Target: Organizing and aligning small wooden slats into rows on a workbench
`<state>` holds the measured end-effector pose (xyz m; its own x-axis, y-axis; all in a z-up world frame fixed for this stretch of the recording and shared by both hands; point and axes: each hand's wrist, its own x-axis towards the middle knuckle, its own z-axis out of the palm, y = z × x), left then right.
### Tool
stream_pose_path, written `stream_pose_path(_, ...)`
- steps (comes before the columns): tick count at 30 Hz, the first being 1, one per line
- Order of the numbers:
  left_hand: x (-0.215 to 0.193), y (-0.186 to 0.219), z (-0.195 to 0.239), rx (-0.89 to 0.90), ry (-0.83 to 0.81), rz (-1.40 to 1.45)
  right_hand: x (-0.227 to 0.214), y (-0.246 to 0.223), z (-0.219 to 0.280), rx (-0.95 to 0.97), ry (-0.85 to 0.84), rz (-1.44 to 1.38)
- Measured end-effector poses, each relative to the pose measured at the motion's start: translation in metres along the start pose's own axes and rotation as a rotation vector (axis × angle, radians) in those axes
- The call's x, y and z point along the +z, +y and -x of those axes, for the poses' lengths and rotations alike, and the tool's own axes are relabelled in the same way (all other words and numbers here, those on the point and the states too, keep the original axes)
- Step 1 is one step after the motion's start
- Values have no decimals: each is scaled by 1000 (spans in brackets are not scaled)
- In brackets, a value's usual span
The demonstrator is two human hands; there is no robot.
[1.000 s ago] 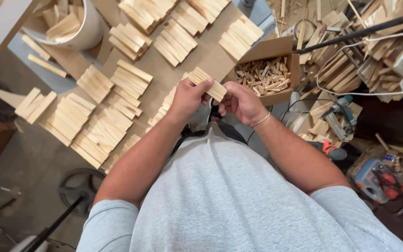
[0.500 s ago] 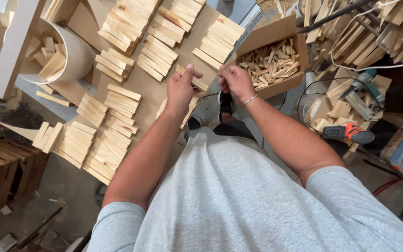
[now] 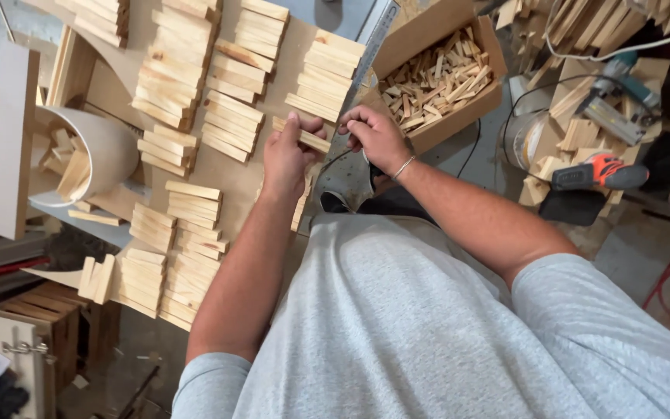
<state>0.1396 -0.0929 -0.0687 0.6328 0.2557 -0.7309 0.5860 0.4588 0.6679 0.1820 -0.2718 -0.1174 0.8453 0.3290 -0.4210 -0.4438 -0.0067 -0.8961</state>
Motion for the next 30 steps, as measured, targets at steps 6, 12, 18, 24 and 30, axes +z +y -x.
stream_pose_path(6,4,2,5,31,7,43,-2,2,-1,-5,-1,-5)
stream_pose_path(12,-7,-7,-3,15,-2,29,-2,12,-1,-20,17,32)
stream_pose_path(18,-15,-2,11,-55,-25,127,-1,-13,14,-165,97,346)
stream_pose_path(24,-36,-15,10,-52,-106,229,9,-52,27,-834,92,1004)
stream_pose_path(30,-48,-7,35,-8,-133,272,10,-36,19,-960,138,1210)
